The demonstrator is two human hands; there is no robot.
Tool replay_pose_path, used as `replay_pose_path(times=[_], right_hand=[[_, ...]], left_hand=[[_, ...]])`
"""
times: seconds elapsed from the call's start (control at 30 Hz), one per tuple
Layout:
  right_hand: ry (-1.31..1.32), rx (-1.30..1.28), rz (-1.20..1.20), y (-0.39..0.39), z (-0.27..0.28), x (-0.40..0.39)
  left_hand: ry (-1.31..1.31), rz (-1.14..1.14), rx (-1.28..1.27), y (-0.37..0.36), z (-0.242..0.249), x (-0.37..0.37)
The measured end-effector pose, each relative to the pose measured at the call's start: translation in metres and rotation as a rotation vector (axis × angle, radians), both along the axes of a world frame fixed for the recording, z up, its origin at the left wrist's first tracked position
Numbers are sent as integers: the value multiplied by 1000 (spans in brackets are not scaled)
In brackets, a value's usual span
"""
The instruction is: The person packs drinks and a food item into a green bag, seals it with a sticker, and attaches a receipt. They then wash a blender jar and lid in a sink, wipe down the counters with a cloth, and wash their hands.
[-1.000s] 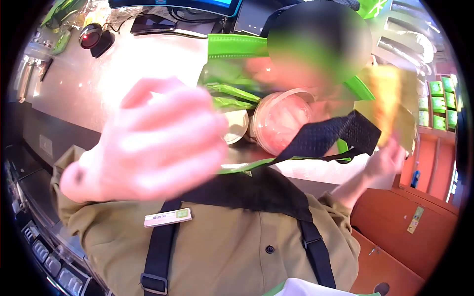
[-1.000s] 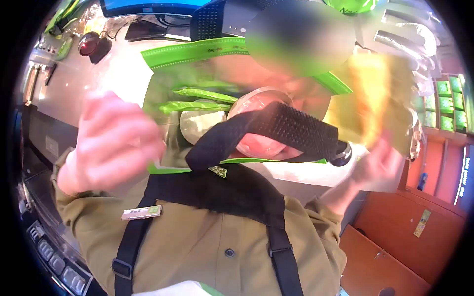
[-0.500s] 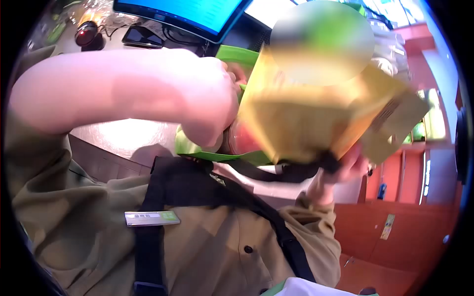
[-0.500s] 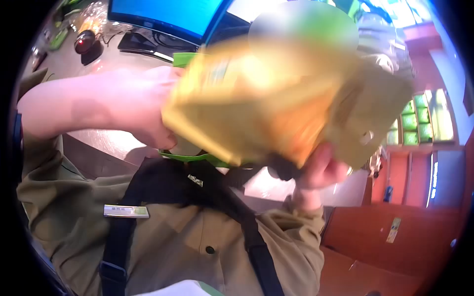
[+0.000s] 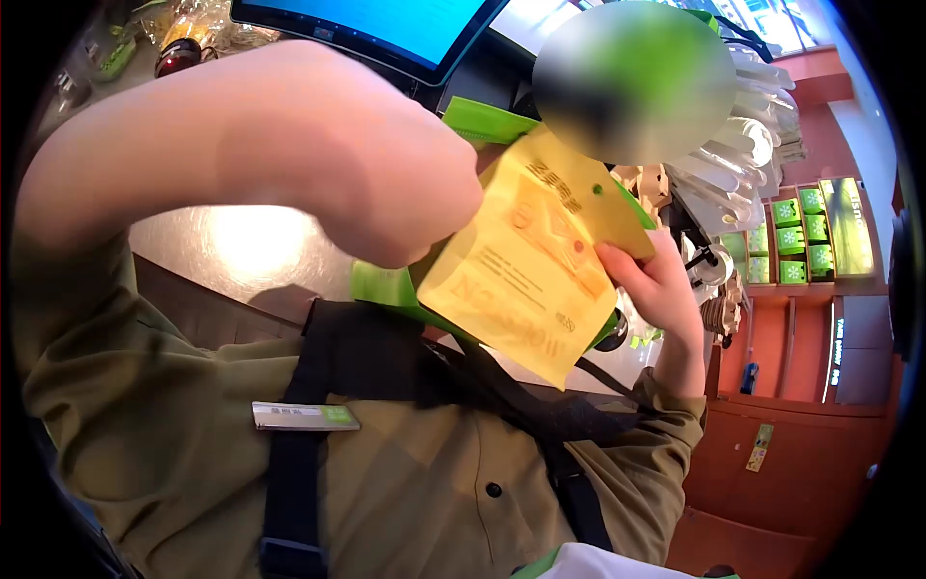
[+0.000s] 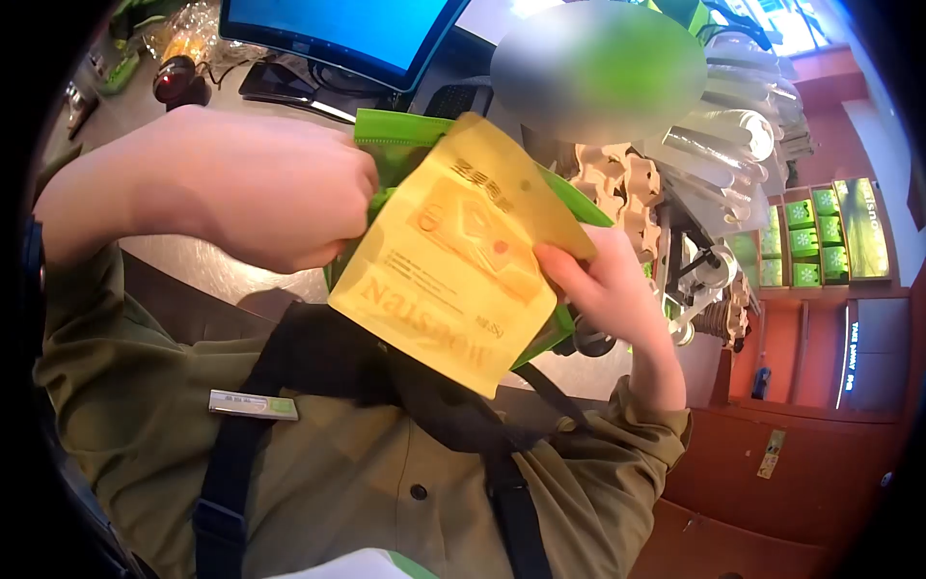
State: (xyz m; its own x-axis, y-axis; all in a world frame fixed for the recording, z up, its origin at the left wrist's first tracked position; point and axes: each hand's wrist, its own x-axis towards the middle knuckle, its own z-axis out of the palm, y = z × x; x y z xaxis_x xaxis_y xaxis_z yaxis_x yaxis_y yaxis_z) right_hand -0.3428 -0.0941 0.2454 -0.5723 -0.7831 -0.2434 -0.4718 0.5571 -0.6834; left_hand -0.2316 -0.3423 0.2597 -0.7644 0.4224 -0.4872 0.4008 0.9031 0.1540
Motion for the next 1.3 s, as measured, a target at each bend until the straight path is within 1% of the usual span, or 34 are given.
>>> replay_pose_path(times=[0.03,0.13,0.17,0.27,0.3,0.33,0.37,0.4,0.47,0.5,0.6,0.63,0.73,0.77,0.83,0.87,0.9,0.93,0.97,1.07,1.1,1.13,1.17,1.23,1.3], right_hand=[[382,-26,57,-6,-3,7],[739,-110,-3,-10,-3,18],[834,-97,-41,-14,-2,23],[574,-104,96,-11,-10,32],[161,-126,1,-17,-7,41],[-158,-122,-78,-18,-8,43],[-401,-77,-141,-26,-2,48],[-642,-37,-201,-33,1,51],[-770,172,-91,-38,-13,42],[-830,270,-34,-39,-18,40],[-797,325,47,-50,-25,46],[-836,239,75,-47,-33,51],[-581,45,378,-33,-44,52],[-584,8,421,-28,-48,49],[-279,142,565,-18,-45,41],[-126,213,636,-14,-41,37],[-67,409,660,-13,-30,33],[-62,429,648,-11,-23,30],[-55,447,637,-8,-19,27],[-60,424,591,7,-15,22],[-74,407,568,12,-9,22],[-47,341,555,17,-6,24],[-18,276,543,23,-4,26],[146,20,520,37,-5,29],[374,-277,442,51,-11,29]], left_hand=[[20,-24,55,-5,0,3],[70,-121,262,-18,1,18],[86,-159,321,-22,1,22],[232,-222,384,-24,-9,26],[274,-225,431,-25,-16,26],[312,-228,476,-27,-22,26],[359,-235,585,-29,-29,24],[364,-239,595,-28,-30,22],[378,-260,610,-25,-31,18],[401,-269,567,-22,-30,17],[402,-276,464,-16,-30,10],[469,-252,460,-13,-31,7],[711,-166,462,7,-25,-1],[727,-221,450,11,-23,-4],[579,-373,470,22,-21,-14],[412,-407,408,28,-17,-19],[240,-430,340,34,-13,-25],[75,-442,268,40,-10,-30],[-124,-380,144,47,-6,-35],[-368,-414,-57,62,-11,-44],[-406,-419,-37,65,-21,-45],[-445,-424,-18,68,-30,-46],[-429,-416,-17,71,-37,-45],[-398,-390,-10,76,-43,-38],[-222,-437,28,70,-36,-28]])
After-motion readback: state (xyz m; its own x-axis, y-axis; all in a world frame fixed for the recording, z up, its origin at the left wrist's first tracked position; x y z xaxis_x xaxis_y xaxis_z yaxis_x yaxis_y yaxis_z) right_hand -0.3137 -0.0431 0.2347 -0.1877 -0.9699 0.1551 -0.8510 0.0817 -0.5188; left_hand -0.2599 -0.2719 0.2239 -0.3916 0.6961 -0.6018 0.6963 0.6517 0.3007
